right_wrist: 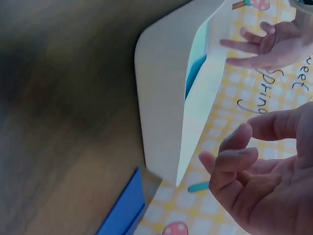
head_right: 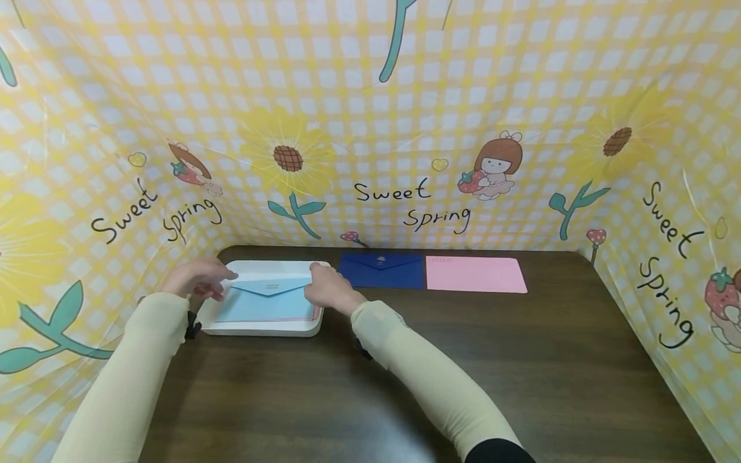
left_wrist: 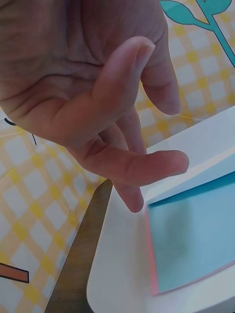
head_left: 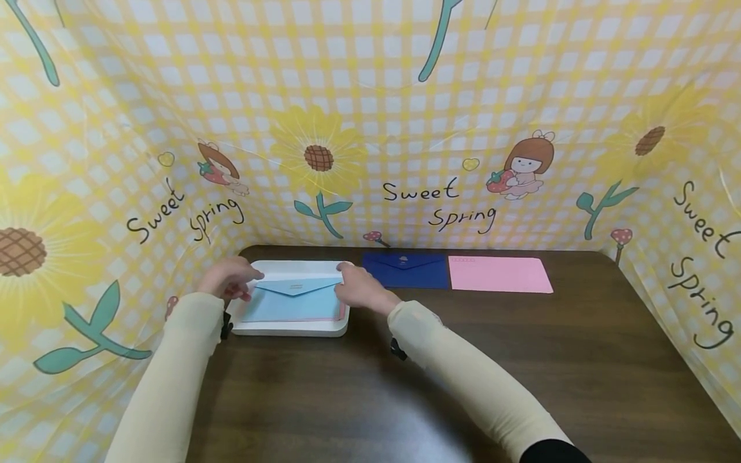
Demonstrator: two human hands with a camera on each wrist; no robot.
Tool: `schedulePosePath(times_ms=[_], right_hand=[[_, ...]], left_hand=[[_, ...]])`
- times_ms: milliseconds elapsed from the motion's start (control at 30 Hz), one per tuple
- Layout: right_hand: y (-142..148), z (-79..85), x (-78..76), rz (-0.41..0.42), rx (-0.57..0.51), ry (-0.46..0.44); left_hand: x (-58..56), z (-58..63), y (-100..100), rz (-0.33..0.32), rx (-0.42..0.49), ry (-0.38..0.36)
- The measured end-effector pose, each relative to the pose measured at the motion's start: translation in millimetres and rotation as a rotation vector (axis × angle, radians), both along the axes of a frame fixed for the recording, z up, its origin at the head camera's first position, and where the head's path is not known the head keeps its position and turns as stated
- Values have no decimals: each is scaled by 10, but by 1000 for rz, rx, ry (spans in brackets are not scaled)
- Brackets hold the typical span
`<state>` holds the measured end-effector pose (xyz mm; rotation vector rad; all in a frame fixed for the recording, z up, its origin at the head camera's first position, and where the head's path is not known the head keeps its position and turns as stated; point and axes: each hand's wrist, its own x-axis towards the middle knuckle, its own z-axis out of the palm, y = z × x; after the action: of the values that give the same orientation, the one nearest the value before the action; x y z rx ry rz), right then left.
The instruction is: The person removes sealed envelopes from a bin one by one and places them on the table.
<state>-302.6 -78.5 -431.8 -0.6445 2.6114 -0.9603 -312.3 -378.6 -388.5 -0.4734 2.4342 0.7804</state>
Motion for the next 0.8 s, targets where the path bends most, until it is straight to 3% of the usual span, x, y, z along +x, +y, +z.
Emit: schedulePosePath(times_ms=[200, 333, 800], right_hand=[[-69, -42, 64, 45, -59, -148], [-94, -92, 67, 17, -93, -253], [-154, -205, 150, 37, -76, -283]], left_hand=[[28, 13, 22, 10, 1, -12], [22, 5, 11, 14, 1, -6], [-14, -128, -58, -7, 13, -54]])
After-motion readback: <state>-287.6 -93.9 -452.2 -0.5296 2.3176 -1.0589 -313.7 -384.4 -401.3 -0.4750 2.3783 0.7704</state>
